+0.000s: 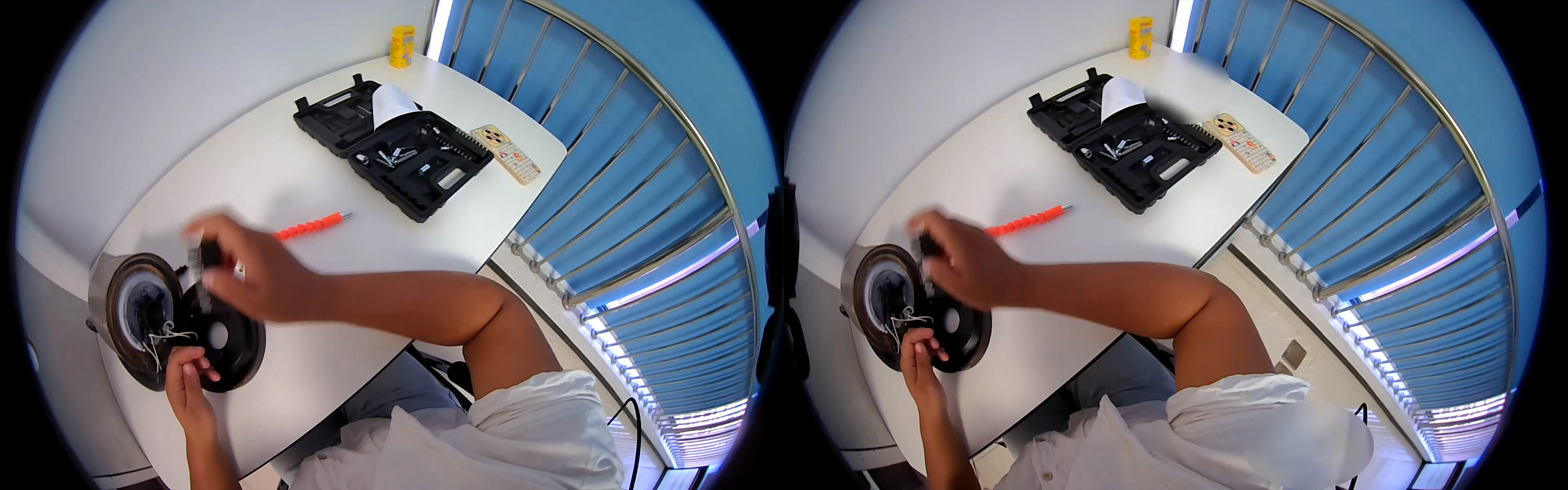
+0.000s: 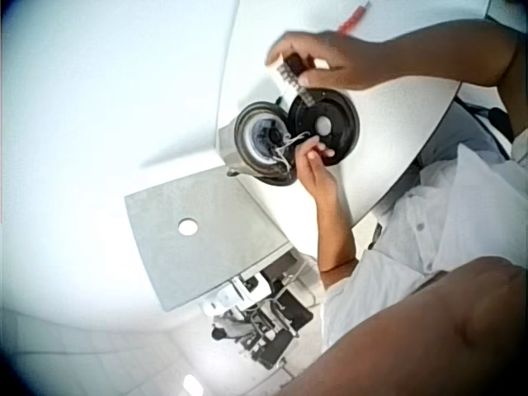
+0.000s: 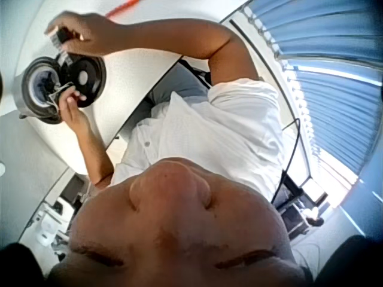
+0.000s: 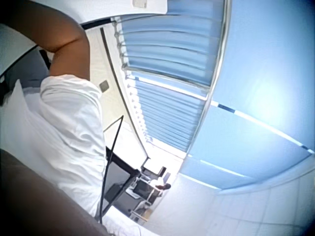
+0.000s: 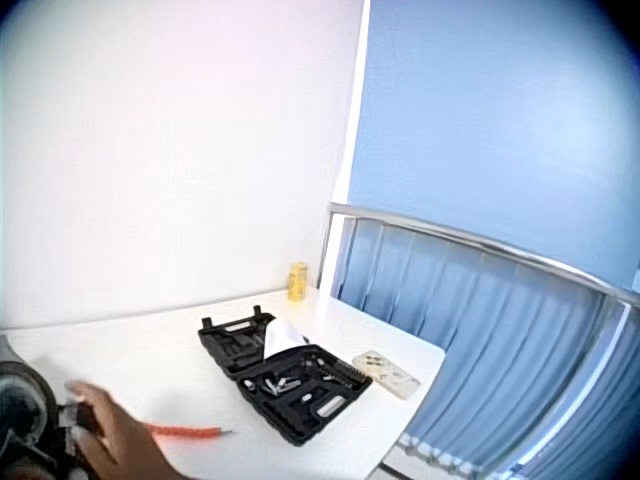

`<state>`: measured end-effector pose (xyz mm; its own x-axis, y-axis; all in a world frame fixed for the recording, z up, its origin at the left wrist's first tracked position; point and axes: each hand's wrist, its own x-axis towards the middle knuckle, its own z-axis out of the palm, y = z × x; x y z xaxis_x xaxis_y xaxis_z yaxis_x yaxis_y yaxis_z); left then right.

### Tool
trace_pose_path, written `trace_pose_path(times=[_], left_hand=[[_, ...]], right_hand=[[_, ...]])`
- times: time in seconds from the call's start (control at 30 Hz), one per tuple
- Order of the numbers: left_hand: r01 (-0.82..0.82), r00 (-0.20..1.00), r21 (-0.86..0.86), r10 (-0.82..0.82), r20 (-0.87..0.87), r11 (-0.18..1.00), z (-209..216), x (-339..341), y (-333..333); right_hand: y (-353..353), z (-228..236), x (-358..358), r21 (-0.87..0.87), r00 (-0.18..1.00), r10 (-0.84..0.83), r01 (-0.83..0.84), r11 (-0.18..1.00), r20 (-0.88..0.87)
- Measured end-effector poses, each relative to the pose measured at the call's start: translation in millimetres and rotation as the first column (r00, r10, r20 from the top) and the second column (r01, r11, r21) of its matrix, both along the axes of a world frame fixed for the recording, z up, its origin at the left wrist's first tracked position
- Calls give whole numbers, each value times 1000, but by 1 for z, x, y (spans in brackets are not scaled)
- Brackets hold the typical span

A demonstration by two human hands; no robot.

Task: The person assembles a small electric kettle by inserting screws into the base and tightening them with a screwdriver. They then attach the base to the kettle body and secure it by hand.

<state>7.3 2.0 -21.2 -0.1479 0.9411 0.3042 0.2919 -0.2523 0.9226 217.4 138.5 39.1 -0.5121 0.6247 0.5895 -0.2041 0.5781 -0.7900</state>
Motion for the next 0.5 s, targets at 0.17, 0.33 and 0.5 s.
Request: trace_pose_path(times=[0.17, 0.33, 0.5], left_hand=[[-44, 999, 30, 45, -8, 999, -1, -4, -4], [-43, 996, 87, 36, 80, 995, 1, 14, 1], [-93, 993, 63, 88, 80, 994, -1, 13, -2]], right_hand=[[86, 33, 85, 68, 809, -588, 587, 807, -10], [160, 2, 257, 261, 407, -845, 823, 504, 346], [152, -37, 281, 206, 320, -845, 876, 436, 428]])
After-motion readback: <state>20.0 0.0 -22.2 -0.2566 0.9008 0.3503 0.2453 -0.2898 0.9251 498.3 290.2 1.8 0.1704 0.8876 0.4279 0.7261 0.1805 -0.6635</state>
